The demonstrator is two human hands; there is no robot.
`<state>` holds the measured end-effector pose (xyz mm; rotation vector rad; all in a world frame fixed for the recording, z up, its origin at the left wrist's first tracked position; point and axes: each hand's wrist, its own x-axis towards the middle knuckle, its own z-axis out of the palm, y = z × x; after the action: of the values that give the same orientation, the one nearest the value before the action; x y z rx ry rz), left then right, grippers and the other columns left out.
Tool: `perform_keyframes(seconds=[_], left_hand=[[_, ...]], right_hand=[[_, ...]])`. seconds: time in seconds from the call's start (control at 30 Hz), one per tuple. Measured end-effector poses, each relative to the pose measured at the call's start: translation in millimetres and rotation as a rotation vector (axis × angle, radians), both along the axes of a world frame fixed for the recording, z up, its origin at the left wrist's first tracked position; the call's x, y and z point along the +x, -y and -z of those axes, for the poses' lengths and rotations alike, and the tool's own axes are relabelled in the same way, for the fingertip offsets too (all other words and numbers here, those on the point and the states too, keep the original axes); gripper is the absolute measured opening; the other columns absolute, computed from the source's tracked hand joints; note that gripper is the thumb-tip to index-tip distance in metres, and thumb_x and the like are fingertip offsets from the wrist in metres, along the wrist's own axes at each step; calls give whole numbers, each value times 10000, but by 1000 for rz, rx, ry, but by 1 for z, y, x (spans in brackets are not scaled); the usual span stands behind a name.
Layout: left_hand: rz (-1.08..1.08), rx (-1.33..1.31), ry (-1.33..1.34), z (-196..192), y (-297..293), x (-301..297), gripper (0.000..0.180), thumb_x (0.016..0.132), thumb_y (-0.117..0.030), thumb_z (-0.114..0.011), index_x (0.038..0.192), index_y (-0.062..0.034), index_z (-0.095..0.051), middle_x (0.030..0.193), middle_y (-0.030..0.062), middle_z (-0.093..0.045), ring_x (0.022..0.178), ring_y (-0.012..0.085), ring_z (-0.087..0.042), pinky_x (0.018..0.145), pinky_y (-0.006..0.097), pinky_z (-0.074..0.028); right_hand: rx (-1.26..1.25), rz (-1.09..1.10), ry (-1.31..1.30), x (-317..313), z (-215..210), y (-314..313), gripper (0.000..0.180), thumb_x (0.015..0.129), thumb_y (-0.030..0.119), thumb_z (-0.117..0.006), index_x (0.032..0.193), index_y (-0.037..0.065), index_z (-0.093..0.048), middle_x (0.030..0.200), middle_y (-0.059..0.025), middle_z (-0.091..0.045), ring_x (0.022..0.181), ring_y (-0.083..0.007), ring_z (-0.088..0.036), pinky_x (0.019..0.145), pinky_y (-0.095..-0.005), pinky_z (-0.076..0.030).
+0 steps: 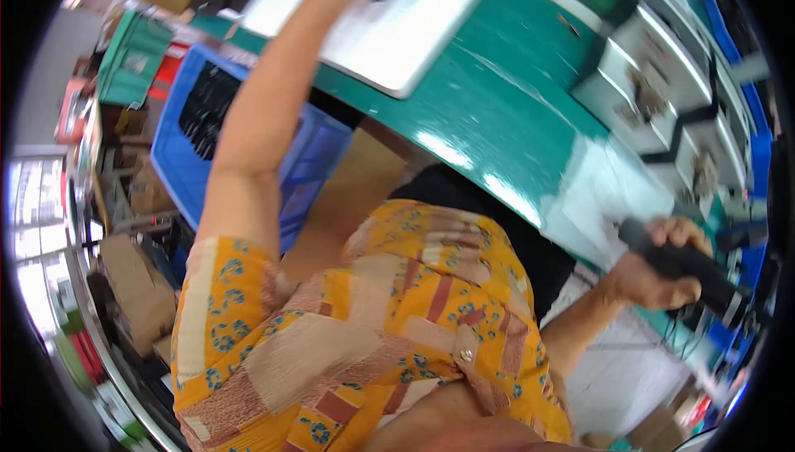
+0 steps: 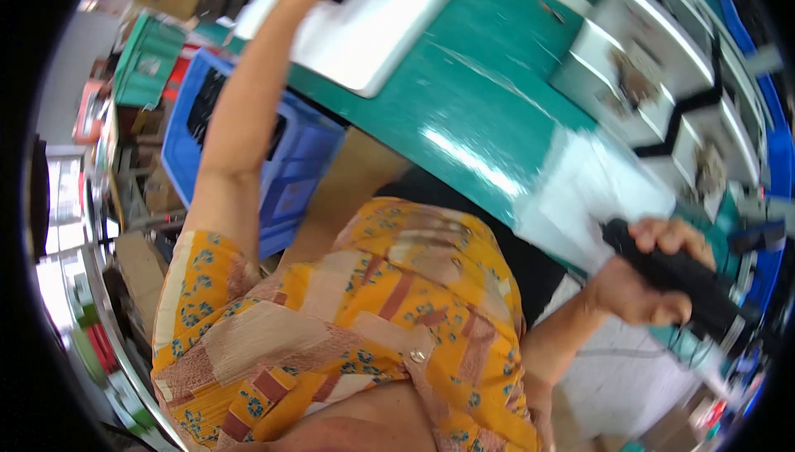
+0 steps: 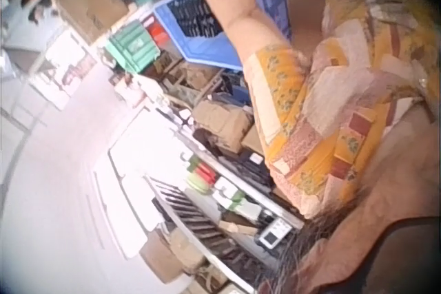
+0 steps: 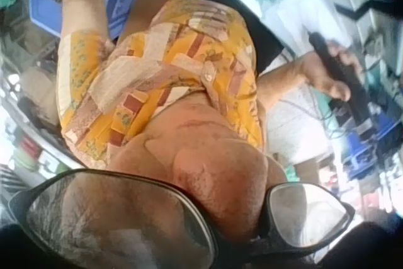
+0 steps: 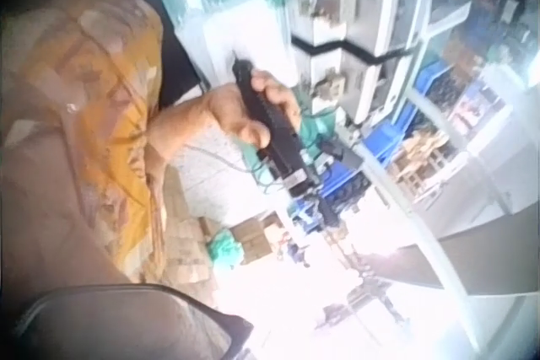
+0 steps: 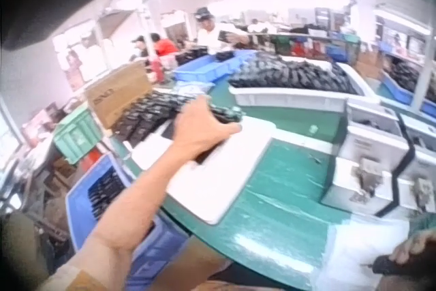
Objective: The person assembles or repairs electronic device components by hand, securing screws into a plastic housing with an electric screwdriver.
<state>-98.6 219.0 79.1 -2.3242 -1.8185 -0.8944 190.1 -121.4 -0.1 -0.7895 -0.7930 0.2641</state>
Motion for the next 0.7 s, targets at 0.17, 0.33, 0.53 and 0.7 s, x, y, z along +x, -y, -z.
perform_keyframes(seconds=[0.17, 0.33, 0.53, 0.7], left_hand=[[490, -119, 78, -35, 120, 19, 918, 596, -420, -896, 1317, 37, -556, 1196, 215, -631, 1107, 322, -628, 984, 408, -502], [1157, -188, 129, 1, 169, 61, 836, 625, -311, -898, 1295, 32, -535, 1159, 204, -581, 1070, 344, -579, 937, 421, -466], [1542, -240, 91, 31, 177, 115, 812, 607, -295, -886, 1251, 42, -524, 1132, 192, -559, 1053, 355, -532, 875, 422, -400], [1535, -477, -155, 27, 171, 132, 839, 602, -327, -895, 1270, 20, -525, 1142, 170, -570, 1085, 340, -534, 896, 418, -395]], right_hand=[[84, -158, 60, 4, 5, -7, 832, 865, 772, -613, 1263, 44, -547, 978, -130, -585, 753, -229, -580, 701, -399, -526], [154, -243, 42, 4, 3, -10, 745, 907, 730, -593, 1251, 70, -577, 973, -132, -620, 760, -250, -627, 700, -416, -546], [157, -191, 51, 3, 4, -12, 708, 938, 704, -562, 1238, 63, -576, 941, -134, -631, 729, -260, -638, 674, -416, -563], [90, -177, 87, 6, 2, -9, 815, 845, 852, -546, 1169, 111, -646, 940, -106, -637, 786, -242, -623, 731, -430, -529]])
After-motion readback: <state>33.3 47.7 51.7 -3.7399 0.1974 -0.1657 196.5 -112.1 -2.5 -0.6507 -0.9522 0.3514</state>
